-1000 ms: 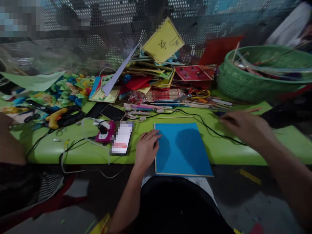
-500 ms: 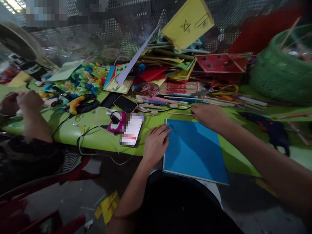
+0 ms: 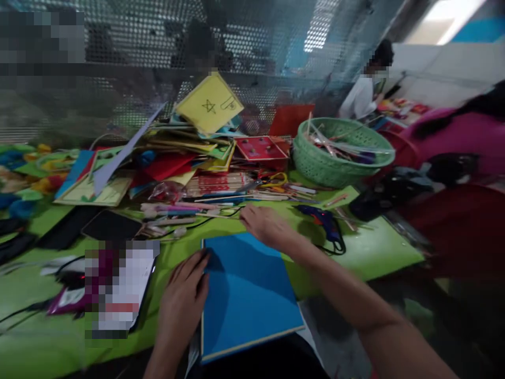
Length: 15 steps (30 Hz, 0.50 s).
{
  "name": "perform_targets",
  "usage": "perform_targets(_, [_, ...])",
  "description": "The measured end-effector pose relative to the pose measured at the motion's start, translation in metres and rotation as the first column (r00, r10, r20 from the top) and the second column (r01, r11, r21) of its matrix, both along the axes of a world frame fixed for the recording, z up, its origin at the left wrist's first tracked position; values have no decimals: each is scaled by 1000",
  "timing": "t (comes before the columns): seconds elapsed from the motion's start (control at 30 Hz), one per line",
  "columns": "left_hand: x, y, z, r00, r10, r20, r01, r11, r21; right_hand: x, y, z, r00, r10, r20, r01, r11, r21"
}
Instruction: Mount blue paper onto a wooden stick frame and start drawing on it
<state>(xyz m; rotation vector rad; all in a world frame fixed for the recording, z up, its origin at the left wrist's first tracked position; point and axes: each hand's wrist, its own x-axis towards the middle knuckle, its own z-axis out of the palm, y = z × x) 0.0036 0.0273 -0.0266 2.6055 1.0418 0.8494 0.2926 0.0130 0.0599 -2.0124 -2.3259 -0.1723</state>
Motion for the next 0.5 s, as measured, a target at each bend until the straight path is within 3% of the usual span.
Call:
perform_targets(0.2, [-4,2,2,997,-2,-76,1,1000,-3,9,-14,-8,988,71,-138,-65,997,44])
perform_targets(0.37, [0,0,21,992,-21,-125,14,998,-61,25,-23,-9,914,235,-329,-183,966,180])
perform_targets(0.5, [6,-7,34,995,-14,-99,6,997,-80,34,-32,-10,900,278,-336,-222,956,194])
